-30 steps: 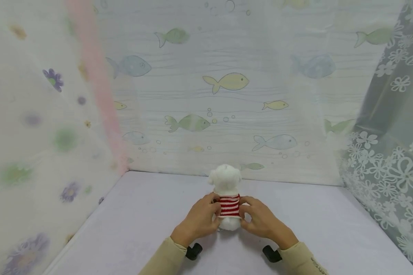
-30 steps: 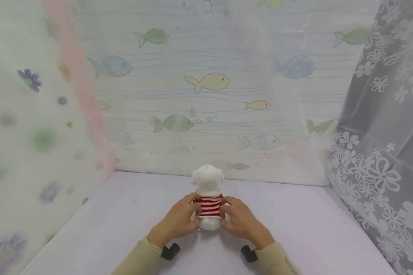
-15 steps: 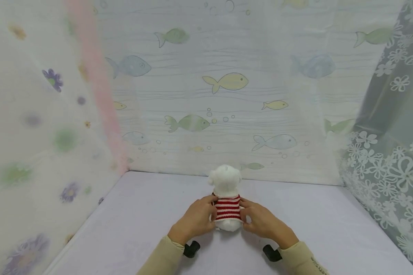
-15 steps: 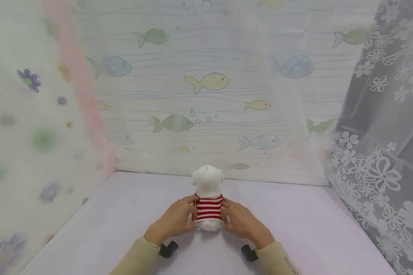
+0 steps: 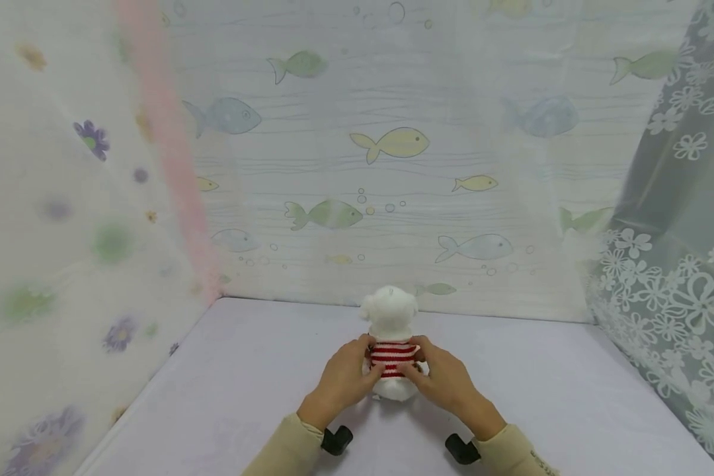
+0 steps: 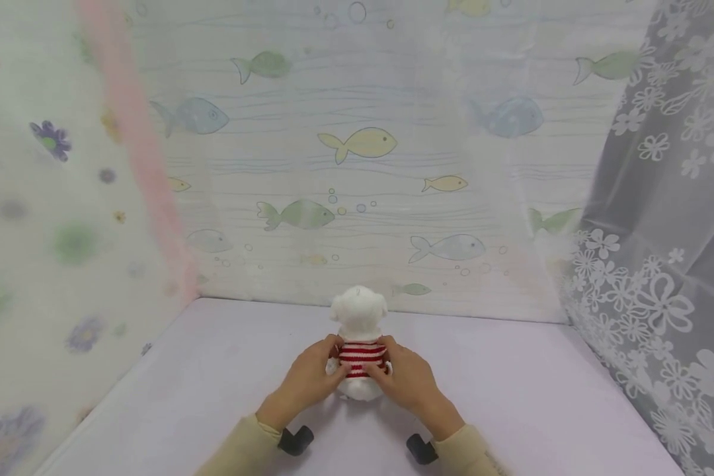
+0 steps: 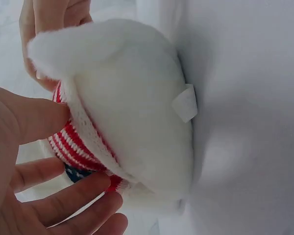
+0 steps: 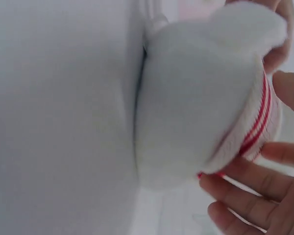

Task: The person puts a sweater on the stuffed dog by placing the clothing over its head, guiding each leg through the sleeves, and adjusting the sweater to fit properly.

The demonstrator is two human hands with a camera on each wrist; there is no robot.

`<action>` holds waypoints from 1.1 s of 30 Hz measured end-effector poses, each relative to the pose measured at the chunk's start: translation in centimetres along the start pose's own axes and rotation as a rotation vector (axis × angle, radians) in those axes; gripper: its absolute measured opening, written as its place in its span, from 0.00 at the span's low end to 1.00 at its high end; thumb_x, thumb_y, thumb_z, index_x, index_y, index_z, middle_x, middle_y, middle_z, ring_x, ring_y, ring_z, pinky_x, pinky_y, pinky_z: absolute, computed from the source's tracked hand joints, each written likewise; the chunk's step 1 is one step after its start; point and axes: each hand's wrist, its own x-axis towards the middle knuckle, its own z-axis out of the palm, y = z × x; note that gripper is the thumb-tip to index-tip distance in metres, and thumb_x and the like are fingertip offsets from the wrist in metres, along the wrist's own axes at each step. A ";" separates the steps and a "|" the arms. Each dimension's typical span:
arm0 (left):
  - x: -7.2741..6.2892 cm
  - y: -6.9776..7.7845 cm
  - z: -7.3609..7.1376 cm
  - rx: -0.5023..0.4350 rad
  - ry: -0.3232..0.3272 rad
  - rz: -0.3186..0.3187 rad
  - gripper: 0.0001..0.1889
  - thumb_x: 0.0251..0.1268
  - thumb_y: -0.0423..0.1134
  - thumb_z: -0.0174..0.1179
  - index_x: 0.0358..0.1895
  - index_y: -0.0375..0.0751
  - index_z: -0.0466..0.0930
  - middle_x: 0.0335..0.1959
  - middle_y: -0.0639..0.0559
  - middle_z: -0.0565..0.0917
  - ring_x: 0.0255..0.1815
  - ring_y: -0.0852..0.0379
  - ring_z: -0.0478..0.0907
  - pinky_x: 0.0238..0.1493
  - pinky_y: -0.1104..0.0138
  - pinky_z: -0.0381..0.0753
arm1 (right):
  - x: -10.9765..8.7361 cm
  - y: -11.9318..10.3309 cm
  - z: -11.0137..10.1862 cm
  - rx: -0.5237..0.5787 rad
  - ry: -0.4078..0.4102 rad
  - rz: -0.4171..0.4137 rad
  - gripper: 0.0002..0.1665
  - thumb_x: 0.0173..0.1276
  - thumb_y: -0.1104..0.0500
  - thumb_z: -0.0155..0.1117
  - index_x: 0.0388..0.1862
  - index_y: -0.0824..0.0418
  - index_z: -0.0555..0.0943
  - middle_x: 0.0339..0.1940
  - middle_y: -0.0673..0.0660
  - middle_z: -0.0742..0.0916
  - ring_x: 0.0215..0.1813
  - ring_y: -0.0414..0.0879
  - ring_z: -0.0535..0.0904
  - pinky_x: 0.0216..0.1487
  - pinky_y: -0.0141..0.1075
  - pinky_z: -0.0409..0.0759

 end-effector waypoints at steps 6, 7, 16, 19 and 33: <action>-0.3 0.6 0.1 -0.064 -0.035 -0.001 0.24 0.63 0.42 0.62 0.60 0.38 0.67 0.48 0.49 0.80 0.47 0.55 0.78 0.46 0.61 0.78 | -0.3 -0.8 0.5 0.028 -0.026 0.068 0.36 0.58 0.41 0.68 0.63 0.51 0.69 0.42 0.47 0.84 0.40 0.41 0.79 0.35 0.39 0.76; -0.3 0.7 0.1 -0.073 -0.037 0.003 0.24 0.63 0.42 0.62 0.60 0.38 0.67 0.49 0.49 0.80 0.48 0.55 0.78 0.46 0.61 0.78 | -0.3 -0.9 0.6 0.033 -0.026 0.075 0.36 0.58 0.41 0.68 0.63 0.51 0.69 0.43 0.47 0.84 0.40 0.41 0.79 0.36 0.39 0.76; -0.4 1.2 0.2 -0.100 -0.064 0.025 0.25 0.61 0.41 0.65 0.59 0.38 0.69 0.44 0.52 0.81 0.41 0.61 0.78 0.41 0.67 0.78 | -0.3 -0.6 0.1 0.069 -0.051 0.109 0.36 0.59 0.47 0.66 0.66 0.52 0.68 0.48 0.52 0.84 0.47 0.46 0.80 0.40 0.44 0.78; -0.4 1.2 0.2 -0.128 -0.070 0.031 0.24 0.61 0.41 0.64 0.58 0.38 0.69 0.42 0.53 0.82 0.41 0.61 0.78 0.42 0.68 0.78 | -0.2 -0.3 -0.3 0.082 -0.081 0.115 0.38 0.58 0.51 0.65 0.68 0.54 0.67 0.51 0.56 0.83 0.46 0.48 0.80 0.40 0.44 0.78; -0.4 0.4 0.5 -0.112 0.042 -0.088 0.26 0.62 0.40 0.62 0.60 0.30 0.70 0.54 0.39 0.77 0.56 0.44 0.74 0.54 0.51 0.74 | -0.2 -1.6 0.0 -0.064 0.083 0.104 0.34 0.57 0.35 0.66 0.51 0.59 0.76 0.36 0.51 0.81 0.34 0.42 0.76 0.31 0.38 0.75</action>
